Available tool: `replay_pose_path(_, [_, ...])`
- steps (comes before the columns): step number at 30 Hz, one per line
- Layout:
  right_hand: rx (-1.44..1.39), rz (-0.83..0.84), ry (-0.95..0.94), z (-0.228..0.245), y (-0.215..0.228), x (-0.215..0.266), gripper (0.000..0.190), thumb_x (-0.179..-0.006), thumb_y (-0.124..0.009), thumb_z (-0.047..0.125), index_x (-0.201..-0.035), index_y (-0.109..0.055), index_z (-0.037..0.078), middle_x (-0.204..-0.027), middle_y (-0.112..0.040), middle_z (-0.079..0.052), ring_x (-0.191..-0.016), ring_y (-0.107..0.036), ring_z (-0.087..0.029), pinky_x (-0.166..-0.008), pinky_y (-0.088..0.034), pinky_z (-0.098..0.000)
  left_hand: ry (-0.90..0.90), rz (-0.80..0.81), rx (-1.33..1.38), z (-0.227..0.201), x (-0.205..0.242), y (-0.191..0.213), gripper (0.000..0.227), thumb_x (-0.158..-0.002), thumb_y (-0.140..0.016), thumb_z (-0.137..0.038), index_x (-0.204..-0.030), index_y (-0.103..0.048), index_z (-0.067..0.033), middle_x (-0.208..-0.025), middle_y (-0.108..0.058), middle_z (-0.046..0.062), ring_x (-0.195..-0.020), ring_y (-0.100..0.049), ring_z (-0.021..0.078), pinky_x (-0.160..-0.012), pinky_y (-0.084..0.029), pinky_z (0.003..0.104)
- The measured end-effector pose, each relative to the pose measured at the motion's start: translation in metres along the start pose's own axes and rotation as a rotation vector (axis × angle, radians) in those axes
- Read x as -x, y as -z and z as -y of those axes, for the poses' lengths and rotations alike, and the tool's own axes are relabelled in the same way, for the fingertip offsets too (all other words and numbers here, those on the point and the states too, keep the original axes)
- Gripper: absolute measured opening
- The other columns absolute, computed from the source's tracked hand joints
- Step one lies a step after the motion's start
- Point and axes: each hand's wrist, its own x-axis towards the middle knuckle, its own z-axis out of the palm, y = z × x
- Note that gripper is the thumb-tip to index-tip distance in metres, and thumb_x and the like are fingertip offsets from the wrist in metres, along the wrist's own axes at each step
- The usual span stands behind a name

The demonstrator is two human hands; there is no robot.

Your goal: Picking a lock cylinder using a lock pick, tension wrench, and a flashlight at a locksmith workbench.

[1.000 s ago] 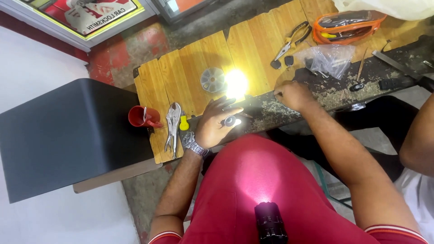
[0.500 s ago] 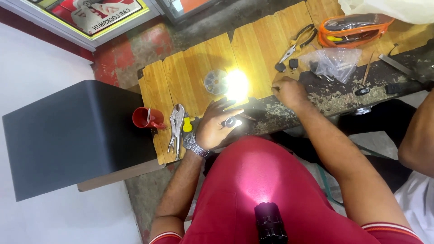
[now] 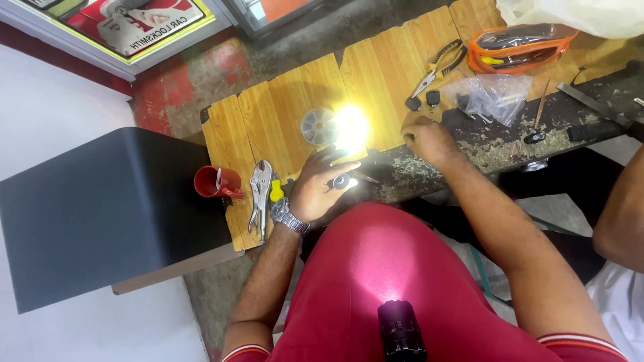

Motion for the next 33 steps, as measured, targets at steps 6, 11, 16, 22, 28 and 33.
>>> replay_pose_path(6, [-0.022, 0.04, -0.036, -0.001, -0.001, 0.001, 0.019, -0.098, -0.069, 0.024, -0.112, -0.078, 0.014, -0.109, -0.07, -0.015, -0.097, -0.075, -0.033, -0.082, -0.063, -0.0415, -0.015, 0.01, 0.005, 0.0, -0.004, 0.0, 0.046, -0.077, -0.085, -0.01, -0.118, -0.076, -0.0267, -0.102, -0.071, 0.005, -0.112, -0.066, 0.0272, -0.103, -0.048, 0.043])
replay_pose_path(11, [-0.037, 0.022, -0.027, 0.012, 0.002, 0.002, 0.018, -0.099, -0.067, 0.024, -0.108, -0.079, 0.013, -0.108, -0.069, -0.016, -0.097, -0.075, -0.034, -0.081, -0.063, -0.0416, -0.008, 0.012, 0.006, -0.002, -0.006, 0.003, 0.045, -0.077, -0.085, -0.01, -0.118, -0.077, -0.0256, -0.102, -0.071, 0.005, -0.111, -0.066, 0.027, -0.103, -0.049, 0.043])
replay_pose_path(16, [-0.016, 0.021, -0.048, 0.01, -0.005, -0.005, 0.021, -0.1, -0.066, 0.029, -0.107, -0.079, 0.014, -0.103, -0.069, -0.015, -0.093, -0.075, -0.034, -0.081, -0.064, -0.044, -0.006, 0.005, -0.01, 0.003, 0.001, 0.002, 0.045, -0.076, -0.086, -0.011, -0.118, -0.077, -0.0261, -0.101, -0.07, 0.004, -0.109, -0.066, 0.0264, -0.105, -0.048, 0.044])
replay_pose_path(22, [0.062, -0.024, -0.025, 0.002, -0.024, -0.012, 0.021, -0.099, -0.068, 0.032, -0.102, -0.08, 0.016, -0.099, -0.07, -0.014, -0.088, -0.076, -0.032, -0.076, -0.065, -0.0425, 0.016, -0.018, -0.018, 0.001, 0.001, 0.0, 0.042, -0.075, -0.087, -0.013, -0.114, -0.077, -0.0246, -0.1, -0.07, 0.006, -0.109, -0.067, 0.0277, -0.105, -0.048, 0.045])
replay_pose_path(28, [0.241, -0.142, 0.046, 0.009, -0.029, -0.015, 0.024, -0.093, -0.07, 0.03, -0.084, -0.072, 0.008, -0.08, -0.065, -0.012, -0.074, -0.072, -0.029, -0.068, -0.064, -0.043, -0.02, -0.025, -0.031, -0.004, -0.002, 0.006, 0.038, -0.079, -0.084, -0.013, -0.114, -0.078, -0.0258, -0.099, -0.07, 0.006, -0.105, -0.066, 0.0272, -0.102, -0.048, 0.045])
replay_pose_path(33, [0.187, -0.252, 0.133, 0.003, -0.03, -0.016, 0.02, -0.09, -0.07, 0.025, -0.081, -0.072, 0.008, -0.078, -0.066, -0.013, -0.07, -0.071, -0.033, -0.063, -0.062, -0.0468, -0.029, -0.025, -0.052, -0.004, -0.002, 0.005, 0.04, -0.079, -0.082, -0.012, -0.116, -0.077, -0.0276, -0.099, -0.072, 0.005, -0.104, -0.067, 0.0269, -0.103, -0.049, 0.045])
